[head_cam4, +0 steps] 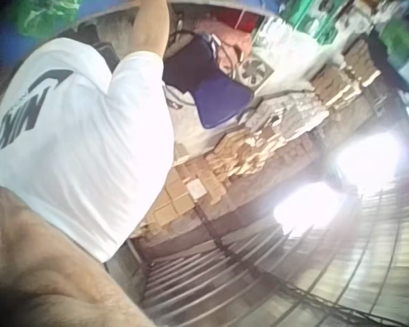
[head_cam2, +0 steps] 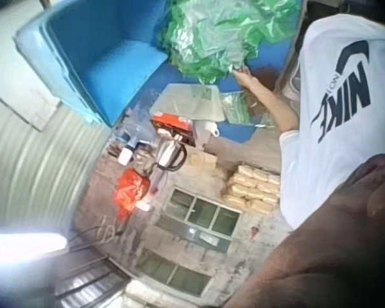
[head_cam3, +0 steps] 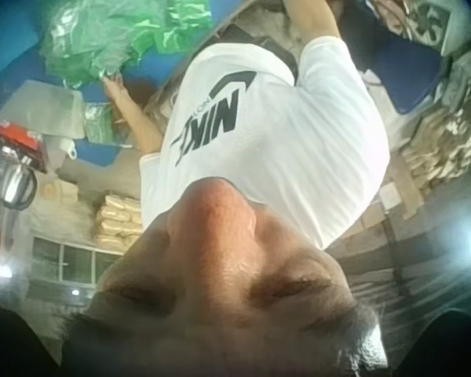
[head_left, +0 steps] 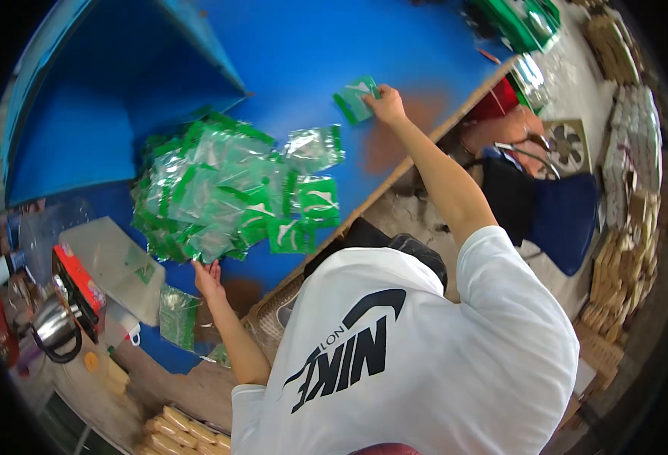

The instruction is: The recorder sorts green plastic packets from a blue crate and packs them into a large clear plastic bag.

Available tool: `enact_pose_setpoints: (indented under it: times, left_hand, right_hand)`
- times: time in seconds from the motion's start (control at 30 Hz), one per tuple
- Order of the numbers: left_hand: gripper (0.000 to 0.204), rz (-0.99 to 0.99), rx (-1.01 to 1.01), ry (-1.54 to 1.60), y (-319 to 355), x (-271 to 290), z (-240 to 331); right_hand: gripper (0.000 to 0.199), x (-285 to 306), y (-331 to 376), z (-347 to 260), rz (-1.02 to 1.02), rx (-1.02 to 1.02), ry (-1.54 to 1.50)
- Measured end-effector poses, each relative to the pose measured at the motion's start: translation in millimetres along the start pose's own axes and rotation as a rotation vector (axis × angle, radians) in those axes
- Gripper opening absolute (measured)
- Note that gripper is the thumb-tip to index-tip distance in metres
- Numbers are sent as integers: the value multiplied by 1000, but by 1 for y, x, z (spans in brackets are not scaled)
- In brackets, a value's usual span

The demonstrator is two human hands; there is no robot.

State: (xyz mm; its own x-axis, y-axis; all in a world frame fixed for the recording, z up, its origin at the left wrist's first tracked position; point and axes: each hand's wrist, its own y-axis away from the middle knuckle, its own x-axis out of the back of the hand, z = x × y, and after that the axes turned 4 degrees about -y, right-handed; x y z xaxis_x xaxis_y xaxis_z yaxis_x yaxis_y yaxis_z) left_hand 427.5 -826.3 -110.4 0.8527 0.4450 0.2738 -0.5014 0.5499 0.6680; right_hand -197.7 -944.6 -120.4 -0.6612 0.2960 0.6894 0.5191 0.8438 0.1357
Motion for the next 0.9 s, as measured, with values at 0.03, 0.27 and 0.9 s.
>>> enact_pose_setpoints:
  times: [0.03, 0.27, 0.9]
  left_hand:
    - [67, -27, -7, -28, 0, 3, -7]
    - [93, 194, 142, 111, 9, -7, -24]
    - [28, -321, -369, -1222, 169, -102, -18]
  right_hand:
    - [34, 21, 10, 19, 26, -30, -3]
    - [30, 149, 128, 165, 469, -702, -965]
    - [29, -74, 375, 343, 411, -1052, -749]
